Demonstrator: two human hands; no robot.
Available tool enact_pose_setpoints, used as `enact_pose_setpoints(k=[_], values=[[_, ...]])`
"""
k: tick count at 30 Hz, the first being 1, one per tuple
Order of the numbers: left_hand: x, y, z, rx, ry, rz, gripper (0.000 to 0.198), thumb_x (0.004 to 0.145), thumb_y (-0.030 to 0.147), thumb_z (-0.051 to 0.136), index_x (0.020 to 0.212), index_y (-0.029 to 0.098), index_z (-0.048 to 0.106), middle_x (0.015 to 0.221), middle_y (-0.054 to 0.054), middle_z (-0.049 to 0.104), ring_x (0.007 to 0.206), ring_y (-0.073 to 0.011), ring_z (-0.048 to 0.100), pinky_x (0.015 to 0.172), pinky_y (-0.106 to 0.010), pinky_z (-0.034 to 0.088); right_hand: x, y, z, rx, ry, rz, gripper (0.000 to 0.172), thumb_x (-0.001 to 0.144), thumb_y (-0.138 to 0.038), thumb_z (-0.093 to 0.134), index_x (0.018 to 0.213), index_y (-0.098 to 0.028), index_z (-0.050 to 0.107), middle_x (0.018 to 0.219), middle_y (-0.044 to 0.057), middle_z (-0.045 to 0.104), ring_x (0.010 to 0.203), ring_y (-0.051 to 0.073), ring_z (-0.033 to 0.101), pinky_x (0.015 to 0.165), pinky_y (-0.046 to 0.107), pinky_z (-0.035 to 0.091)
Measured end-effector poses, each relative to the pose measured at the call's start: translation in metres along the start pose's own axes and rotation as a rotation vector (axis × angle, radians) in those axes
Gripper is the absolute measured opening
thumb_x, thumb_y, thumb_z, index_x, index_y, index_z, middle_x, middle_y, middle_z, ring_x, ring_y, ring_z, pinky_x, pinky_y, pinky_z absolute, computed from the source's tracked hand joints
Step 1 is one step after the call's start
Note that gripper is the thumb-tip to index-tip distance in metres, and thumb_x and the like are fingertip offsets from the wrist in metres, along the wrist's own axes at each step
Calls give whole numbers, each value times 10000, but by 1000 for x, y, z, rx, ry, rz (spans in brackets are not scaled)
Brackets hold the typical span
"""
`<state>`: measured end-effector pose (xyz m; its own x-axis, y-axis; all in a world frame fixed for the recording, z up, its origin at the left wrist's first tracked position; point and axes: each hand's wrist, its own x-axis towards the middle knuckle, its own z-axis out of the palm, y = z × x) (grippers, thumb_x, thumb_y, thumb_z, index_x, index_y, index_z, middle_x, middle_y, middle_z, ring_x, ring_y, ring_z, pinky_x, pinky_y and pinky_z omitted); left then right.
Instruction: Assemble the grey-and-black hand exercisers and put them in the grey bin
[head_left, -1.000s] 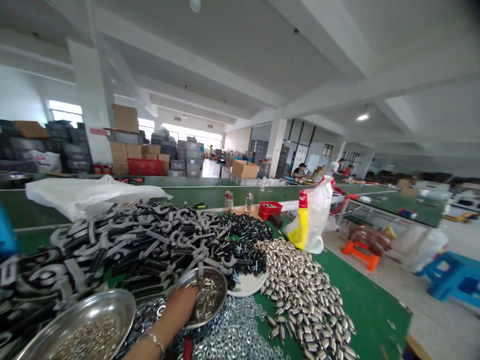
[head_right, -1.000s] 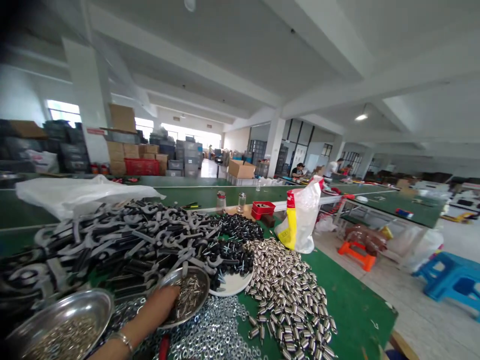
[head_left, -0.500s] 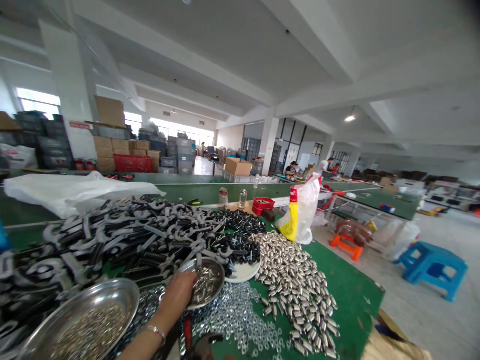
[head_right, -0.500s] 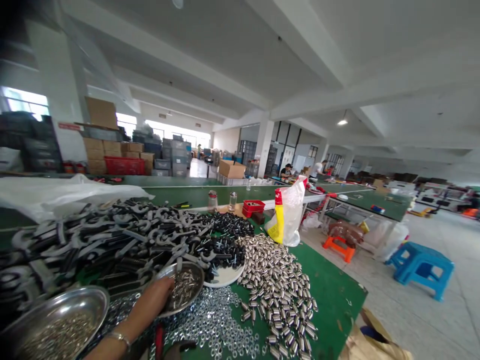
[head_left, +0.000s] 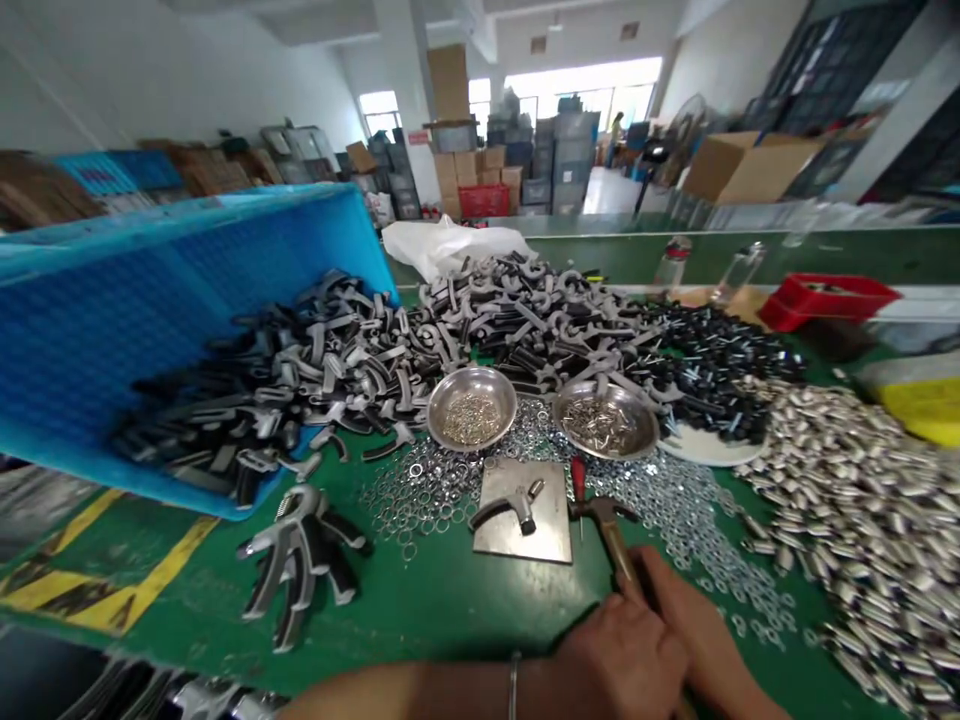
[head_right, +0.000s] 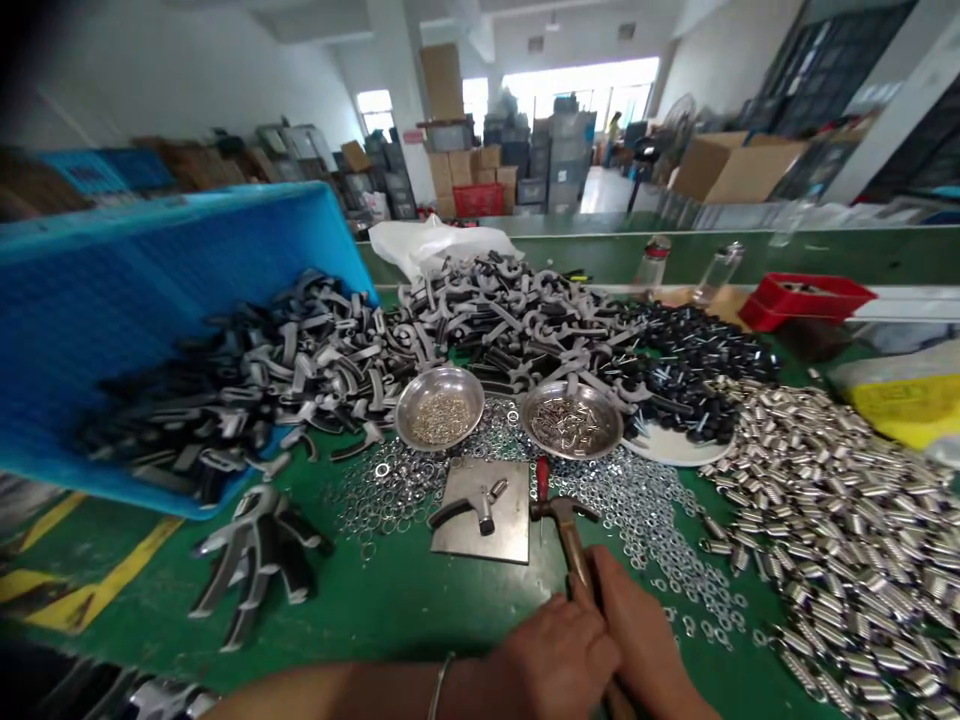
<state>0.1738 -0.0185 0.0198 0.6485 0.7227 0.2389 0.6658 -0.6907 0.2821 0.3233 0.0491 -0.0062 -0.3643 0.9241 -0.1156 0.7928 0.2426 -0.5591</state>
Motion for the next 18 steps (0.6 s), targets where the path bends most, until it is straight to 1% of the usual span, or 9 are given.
enact_pose_setpoints(k=[2,4,6,7,9,10,12,15,18], values=[[-26,-17,-13,-104,-23,-105,168,931,240,516,1020,141,618,946,-86,660,906,-225,614,873,-350,484,1,-1,-4,32,-63,40,267,912,-512,463,948,-257,532,744,12,679,673,236,678,629,321,451],[-43,-48,-37,-261,20,-285,139,929,202,519,980,178,646,950,-62,686,921,-201,624,855,-309,484,3,-4,-6,89,-69,98,320,885,-554,490,971,-250,538,778,24,679,691,247,667,657,341,449],[-51,-85,-64,-432,181,-628,140,931,227,541,953,187,674,950,-49,713,878,-183,645,798,-285,492,4,-8,-8,254,-107,159,393,844,-603,528,974,-234,567,769,28,670,690,245,650,659,344,455],[-52,-103,-74,-522,257,-748,137,921,244,564,949,180,682,923,-43,721,835,-175,654,772,-278,495,5,-10,-9,387,-169,198,426,836,-626,531,962,-223,589,765,32,667,700,242,647,659,340,464],[-51,-134,-84,-614,358,-880,112,875,250,630,884,162,699,855,-36,724,781,-171,656,749,-274,489,6,-16,-14,664,-334,286,468,850,-653,520,929,-204,630,793,44,676,746,229,649,677,322,488],[-49,-146,-83,-627,386,-900,98,851,242,658,848,154,702,833,-35,720,774,-171,654,747,-273,483,8,-19,-16,755,-399,321,474,861,-654,521,916,-200,647,817,46,683,770,221,649,692,311,496],[-44,-161,-75,-604,407,-909,81,818,223,690,796,147,704,817,-33,711,780,-172,647,747,-271,470,11,-22,-22,780,-449,330,470,863,-656,543,875,-201,659,803,32,675,759,202,633,688,294,496],[-39,-168,-58,-543,389,-926,79,810,211,696,767,144,703,799,-31,693,766,-169,630,730,-269,454,18,-22,-31,642,-412,222,483,867,-675,524,793,-209,629,702,6,615,671,183,579,615,281,468],[-36,-166,-54,-501,365,-935,83,807,200,691,745,145,697,784,-35,675,756,-174,614,718,-276,440,22,-23,-39,502,-345,117,478,896,-666,473,780,-218,590,687,5,583,657,187,555,599,290,456]])
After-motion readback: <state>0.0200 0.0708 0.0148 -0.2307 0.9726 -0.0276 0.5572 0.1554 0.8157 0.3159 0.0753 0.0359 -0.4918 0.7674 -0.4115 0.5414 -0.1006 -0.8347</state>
